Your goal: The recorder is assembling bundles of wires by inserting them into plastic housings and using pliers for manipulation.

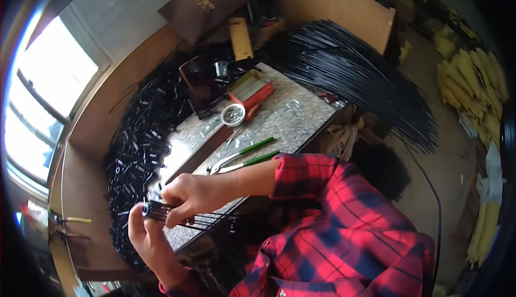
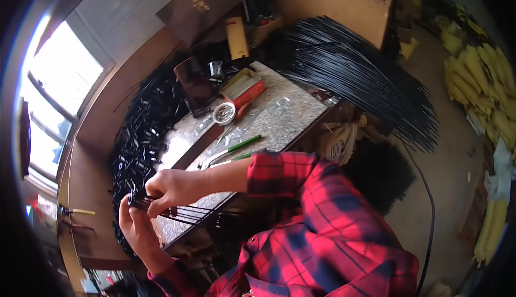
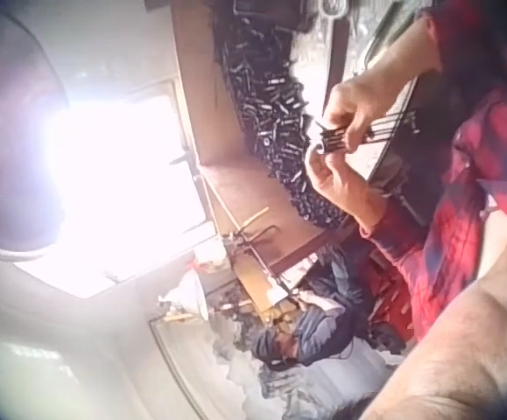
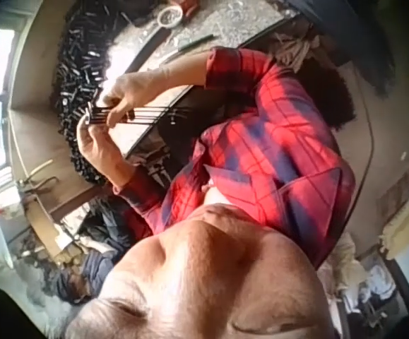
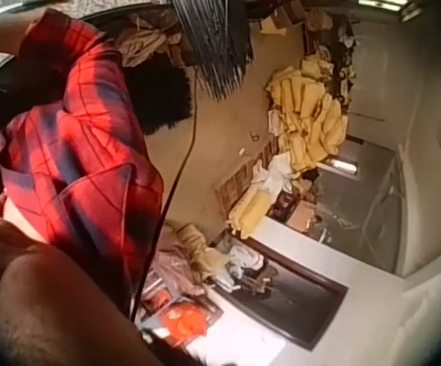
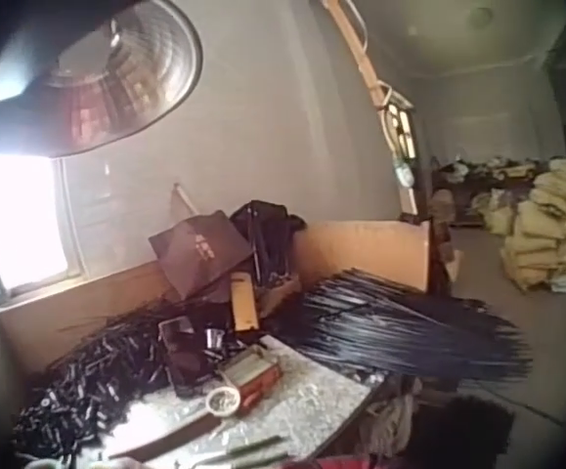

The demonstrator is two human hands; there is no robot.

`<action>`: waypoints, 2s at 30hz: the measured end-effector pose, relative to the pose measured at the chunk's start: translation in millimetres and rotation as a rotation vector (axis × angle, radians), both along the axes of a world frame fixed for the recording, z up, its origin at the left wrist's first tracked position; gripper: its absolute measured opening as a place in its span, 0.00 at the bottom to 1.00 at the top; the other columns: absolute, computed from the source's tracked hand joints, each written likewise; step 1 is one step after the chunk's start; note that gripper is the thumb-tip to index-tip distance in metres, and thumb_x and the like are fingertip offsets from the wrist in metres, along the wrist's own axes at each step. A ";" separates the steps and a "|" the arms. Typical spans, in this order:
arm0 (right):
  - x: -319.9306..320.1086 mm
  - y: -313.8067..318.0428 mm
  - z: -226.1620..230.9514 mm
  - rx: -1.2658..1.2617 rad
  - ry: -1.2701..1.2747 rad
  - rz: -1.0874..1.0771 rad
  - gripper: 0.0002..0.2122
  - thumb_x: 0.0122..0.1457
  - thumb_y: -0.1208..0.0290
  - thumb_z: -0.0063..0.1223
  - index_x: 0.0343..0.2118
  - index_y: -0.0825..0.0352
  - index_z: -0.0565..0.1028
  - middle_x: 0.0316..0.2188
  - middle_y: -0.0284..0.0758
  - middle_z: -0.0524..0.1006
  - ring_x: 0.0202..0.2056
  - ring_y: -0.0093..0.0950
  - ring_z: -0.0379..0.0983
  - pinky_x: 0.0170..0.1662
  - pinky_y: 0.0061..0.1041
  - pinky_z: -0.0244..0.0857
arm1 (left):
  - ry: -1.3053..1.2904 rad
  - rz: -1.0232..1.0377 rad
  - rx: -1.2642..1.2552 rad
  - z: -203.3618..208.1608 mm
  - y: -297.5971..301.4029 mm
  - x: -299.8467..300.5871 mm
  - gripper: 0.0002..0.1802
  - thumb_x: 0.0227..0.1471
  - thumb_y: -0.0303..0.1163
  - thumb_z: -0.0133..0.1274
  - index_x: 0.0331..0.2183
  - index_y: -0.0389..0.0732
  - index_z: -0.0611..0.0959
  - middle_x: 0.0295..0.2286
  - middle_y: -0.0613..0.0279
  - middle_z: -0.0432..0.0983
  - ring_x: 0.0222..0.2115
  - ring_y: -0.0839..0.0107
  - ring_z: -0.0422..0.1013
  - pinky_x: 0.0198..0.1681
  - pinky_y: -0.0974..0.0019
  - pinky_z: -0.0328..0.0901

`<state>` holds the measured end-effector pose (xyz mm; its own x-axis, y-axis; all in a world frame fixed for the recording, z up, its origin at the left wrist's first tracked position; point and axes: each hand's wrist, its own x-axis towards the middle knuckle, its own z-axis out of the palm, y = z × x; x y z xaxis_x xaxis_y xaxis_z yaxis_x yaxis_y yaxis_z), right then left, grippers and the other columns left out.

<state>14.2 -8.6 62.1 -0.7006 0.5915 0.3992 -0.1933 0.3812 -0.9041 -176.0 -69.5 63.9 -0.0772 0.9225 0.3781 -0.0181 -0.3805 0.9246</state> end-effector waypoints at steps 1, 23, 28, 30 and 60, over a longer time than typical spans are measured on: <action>2.5 -4.6 2.5 0.013 0.001 -0.055 0.16 0.51 0.64 0.63 0.23 0.73 0.71 0.19 0.37 0.73 0.23 0.23 0.69 0.27 0.26 0.62 | 0.068 0.049 0.053 1.5 -0.4 6.1 0.20 0.51 0.27 0.53 0.45 0.30 0.72 0.31 0.65 0.73 0.32 0.78 0.70 0.37 0.76 0.64; 5.8 -7.5 -45.9 0.026 0.014 -0.091 0.13 0.50 0.66 0.61 0.22 0.72 0.72 0.17 0.40 0.75 0.22 0.28 0.73 0.25 0.29 0.64 | 0.585 0.113 0.154 -5.8 -21.4 34.9 0.12 0.53 0.24 0.51 0.40 0.31 0.73 0.29 0.61 0.72 0.29 0.76 0.68 0.33 0.72 0.65; 4.5 -19.0 -56.5 0.157 -0.059 -0.228 0.16 0.50 0.64 0.59 0.20 0.72 0.68 0.20 0.44 0.71 0.25 0.38 0.69 0.29 0.33 0.61 | 0.719 0.377 0.193 -34.0 -22.3 52.5 0.13 0.56 0.35 0.52 0.36 0.35 0.69 0.26 0.61 0.68 0.25 0.74 0.64 0.28 0.71 0.63; 0.5 -21.1 -66.7 0.316 0.066 -0.326 0.16 0.51 0.60 0.58 0.19 0.69 0.72 0.16 0.44 0.73 0.20 0.42 0.70 0.25 0.34 0.63 | 0.819 0.498 0.286 -44.2 -17.5 47.2 0.12 0.58 0.36 0.50 0.33 0.37 0.69 0.24 0.61 0.67 0.22 0.73 0.62 0.23 0.69 0.59; 111.4 14.9 -103.7 0.870 -1.046 -0.690 0.15 0.50 0.60 0.58 0.30 0.68 0.69 0.34 0.41 0.70 0.39 0.38 0.68 0.43 0.34 0.64 | 0.012 -0.086 -0.097 -120.4 -18.5 21.9 0.06 0.59 0.23 0.43 0.33 0.41 0.62 0.37 0.54 0.69 0.27 0.79 0.64 0.33 0.76 0.62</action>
<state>125.7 6.3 -41.6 -0.5750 0.7610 0.3006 0.8028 0.5956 0.0278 -154.1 -88.0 -56.5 0.0076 0.9580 0.2868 -0.0356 -0.2863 0.9575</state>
